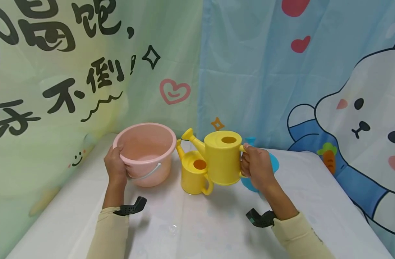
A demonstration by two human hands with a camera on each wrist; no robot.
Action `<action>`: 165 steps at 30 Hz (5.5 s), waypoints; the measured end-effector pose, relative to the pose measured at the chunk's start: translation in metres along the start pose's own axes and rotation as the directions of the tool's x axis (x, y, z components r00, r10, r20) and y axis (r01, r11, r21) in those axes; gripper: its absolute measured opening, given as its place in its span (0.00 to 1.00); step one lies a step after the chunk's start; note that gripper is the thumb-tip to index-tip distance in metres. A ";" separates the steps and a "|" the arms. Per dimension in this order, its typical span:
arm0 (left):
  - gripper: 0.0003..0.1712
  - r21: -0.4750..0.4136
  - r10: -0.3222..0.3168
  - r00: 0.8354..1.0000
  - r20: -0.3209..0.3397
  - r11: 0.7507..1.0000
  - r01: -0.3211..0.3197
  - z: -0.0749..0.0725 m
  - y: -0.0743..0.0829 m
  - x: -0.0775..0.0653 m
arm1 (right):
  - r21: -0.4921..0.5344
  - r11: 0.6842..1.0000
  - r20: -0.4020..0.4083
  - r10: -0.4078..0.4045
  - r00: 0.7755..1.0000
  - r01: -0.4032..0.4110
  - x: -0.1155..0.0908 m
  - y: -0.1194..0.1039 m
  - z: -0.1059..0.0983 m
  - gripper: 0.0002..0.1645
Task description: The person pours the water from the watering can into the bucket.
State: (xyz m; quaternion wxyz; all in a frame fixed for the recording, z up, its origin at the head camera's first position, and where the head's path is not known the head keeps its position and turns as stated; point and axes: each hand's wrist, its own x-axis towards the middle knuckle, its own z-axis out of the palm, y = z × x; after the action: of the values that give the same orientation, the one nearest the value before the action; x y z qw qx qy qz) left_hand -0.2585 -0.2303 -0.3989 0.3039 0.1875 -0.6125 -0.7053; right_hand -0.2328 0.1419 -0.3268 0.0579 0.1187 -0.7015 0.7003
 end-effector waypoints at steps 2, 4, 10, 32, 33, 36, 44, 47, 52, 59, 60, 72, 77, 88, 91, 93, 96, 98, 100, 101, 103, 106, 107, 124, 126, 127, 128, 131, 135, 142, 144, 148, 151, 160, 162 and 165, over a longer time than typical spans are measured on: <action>0.21 0.002 -0.001 1.000 0.002 1.000 0.001 0.000 0.000 0.000 | 0.000 1.000 0.018 0.021 1.000 -0.021 0.001 -0.003 0.002 0.31; 0.21 -0.002 0.001 1.000 0.005 1.000 -0.001 -0.001 -0.001 -0.001 | -0.006 1.000 0.043 0.030 0.999 -0.030 0.003 -0.005 0.003 0.31; 0.21 -0.018 0.014 1.000 0.016 1.000 -0.014 -0.001 -0.001 -0.001 | -0.072 0.997 0.088 0.048 0.995 -0.042 0.007 -0.014 0.009 0.32; 0.21 -0.022 0.013 1.000 0.012 1.000 -0.012 -0.002 0.001 -0.003 | -0.218 0.976 0.290 0.078 0.954 -0.014 0.020 -0.035 0.018 0.31; 0.21 -0.024 0.012 1.000 0.015 1.000 -0.012 -0.002 0.001 -0.003 | -0.224 0.975 0.292 0.082 0.953 -0.015 0.019 -0.037 0.019 0.31; 0.21 -0.031 0.012 1.000 0.016 0.999 -0.012 -0.001 0.002 -0.003 | -0.244 0.970 0.305 0.084 0.949 -0.007 0.013 -0.049 0.025 0.29; 0.20 -0.047 0.007 1.000 0.015 0.999 -0.007 -0.001 0.002 -0.003 | -0.294 0.955 0.308 0.116 0.944 -0.021 0.019 -0.044 0.030 0.28; 0.20 -0.041 0.013 1.000 0.017 0.999 -0.012 -0.001 0.002 -0.003 | -0.300 0.953 0.306 0.132 0.943 -0.036 0.021 -0.042 0.030 0.30; 0.20 -0.039 0.012 1.000 0.018 0.999 -0.011 0.000 0.003 -0.003 | -0.311 0.950 0.319 0.148 0.936 -0.045 0.023 -0.043 0.036 0.30; 0.21 -0.033 0.000 1.000 0.028 0.999 0.001 0.000 0.001 -0.003 | -0.329 0.944 0.331 0.143 0.933 -0.028 0.023 -0.038 0.043 0.29; 0.21 -0.028 0.001 1.000 0.026 1.000 0.000 0.000 0.001 -0.003 | -0.331 0.943 0.328 0.148 0.933 -0.034 0.024 -0.038 0.044 0.29; 0.20 -0.011 0.005 1.000 0.011 1.000 -0.005 -0.001 0.002 -0.003 | -0.392 0.916 0.314 0.218 0.924 -0.083 0.025 -0.046 0.053 0.33; 0.20 -0.021 0.002 1.000 0.014 1.000 -0.001 0.000 0.001 -0.002 | -0.417 0.905 0.323 0.238 0.916 -0.088 0.027 -0.049 0.054 0.34; 0.20 -0.009 -0.001 1.000 0.009 1.000 0.001 0.000 0.000 -0.001 | -0.463 0.885 0.341 0.228 0.912 -0.048 0.029 -0.055 0.054 0.33; 0.20 0.000 0.000 1.000 0.004 1.000 0.000 -0.001 0.000 -0.001 | -0.486 0.873 0.336 0.222 0.915 -0.034 0.030 -0.057 0.055 0.34; 0.20 0.002 -0.001 1.000 0.000 1.000 0.001 -0.001 0.000 -0.001 | -0.493 0.870 0.344 0.217 0.914 -0.021 0.031 -0.059 0.056 0.34; 0.21 -0.006 -0.001 1.000 0.005 1.000 0.001 0.000 0.001 -0.002 | -0.491 0.871 0.356 0.213 0.910 -0.012 0.032 -0.062 0.057 0.33; 0.20 -0.010 0.000 1.000 0.008 1.000 0.000 0.000 0.002 -0.003 | -0.488 0.873 0.356 0.215 0.909 -0.016 0.033 -0.063 0.058 0.32; 0.21 -0.016 0.000 1.000 0.013 1.000 0.000 0.000 0.003 -0.003 | -0.491 0.870 0.352 0.227 0.908 -0.027 0.034 -0.065 0.059 0.31; 0.21 -0.016 -0.001 1.000 0.013 1.000 0.002 0.000 0.003 -0.003 | -0.493 0.870 0.351 0.235 0.906 -0.034 0.034 -0.066 0.059 0.31; 0.21 -0.017 0.000 1.000 0.013 1.000 0.000 0.001 0.004 -0.003 | -0.501 0.864 0.344 0.247 0.906 -0.046 0.035 -0.068 0.060 0.31; 0.21 -0.019 -0.003 1.000 0.009 1.000 0.003 0.001 0.003 -0.003 | -0.503 0.862 0.339 0.259 0.904 -0.058 0.036 -0.069 0.061 0.32; 0.20 -0.020 -0.005 1.000 0.005 1.000 0.005 0.001 0.003 -0.003 | -0.509 0.859 0.336 0.261 0.905 -0.059 0.036 -0.069 0.062 0.32; 0.20 0.001 -0.007 1.000 -0.009 1.000 0.007 0.002 0.004 -0.005 | -0.573 0.820 0.365 0.272 0.891 -0.016 0.042 -0.077 0.067 0.30; 0.20 -0.002 -0.007 1.000 -0.014 1.000 0.007 0.002 0.005 -0.005 | -0.561 0.828 0.370 0.271 0.888 -0.018 0.043 -0.078 0.067 0.29; 0.20 -0.019 -0.008 1.000 -0.013 1.000 0.007 0.002 0.005 -0.005 | -0.552 0.833 0.373 0.272 0.887 -0.023 0.043 -0.079 0.068 0.29; 0.20 -0.033 -0.011 1.000 -0.012 0.999 0.010 0.002 0.005 -0.004 | -0.548 0.836 0.373 0.274 0.886 -0.028 0.044 -0.079 0.068 0.29; 0.19 -0.065 -0.006 1.000 -0.014 0.998 0.005 0.002 0.005 -0.004 | -0.539 0.841 0.374 0.281 0.884 -0.039 0.044 -0.081 0.069 0.29; 0.18 -0.061 0.001 1.000 -0.020 0.998 -0.003 0.000 0.005 -0.003 | -0.559 0.829 0.381 0.283 0.880 -0.024 0.046 -0.085 0.073 0.30; 0.19 -0.053 -0.012 1.000 -0.019 0.999 0.011 0.001 0.005 -0.004 | -0.601 0.799 0.365 0.306 0.879 -0.029 0.046 -0.089 0.077 0.29; 0.19 -0.058 -0.017 1.000 -0.015 0.998 0.016 0.002 0.005 -0.004 | -0.611 0.791 0.354 0.315 0.881 -0.036 0.047 -0.090 0.077 0.29; 0.19 -0.053 -0.013 1.000 -0.007 0.999 0.013 0.003 0.005 -0.004 | -0.624 0.781 0.350 0.310 0.884 -0.026 0.047 -0.092 0.076 0.30; 0.19 -0.039 -0.007 1.000 -0.008 0.999 0.007 0.003 0.005 -0.004 | -0.624 0.782 0.366 0.296 0.882 -0.003 0.048 -0.095 0.077 0.30; 0.19 -0.055 -0.024 1.000 -0.008 0.998 0.023 0.002 0.006 -0.004 | -0.626 0.780 0.390 0.300 0.871 0.011 0.051 -0.096 0.079 0.30; 0.19 -0.057 -0.022 1.000 -0.005 0.998 0.022 0.002 0.006 -0.004 | -0.622 0.783 0.382 0.306 0.872 -0.002 0.052 -0.095 0.080 0.30; 0.19 -0.052 -0.017 1.000 -0.002 0.999 0.017 0.002 0.005 -0.003 | -0.619 0.786 0.367 0.305 0.879 -0.014 0.052 -0.094 0.080 0.29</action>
State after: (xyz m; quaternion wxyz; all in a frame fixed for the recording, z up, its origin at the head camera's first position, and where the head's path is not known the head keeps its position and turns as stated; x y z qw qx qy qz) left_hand -0.2562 -0.2269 -0.3943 0.3035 0.1854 -0.5920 -0.7232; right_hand -0.2531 0.0589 -0.2238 -0.1319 0.1908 -0.8876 0.3980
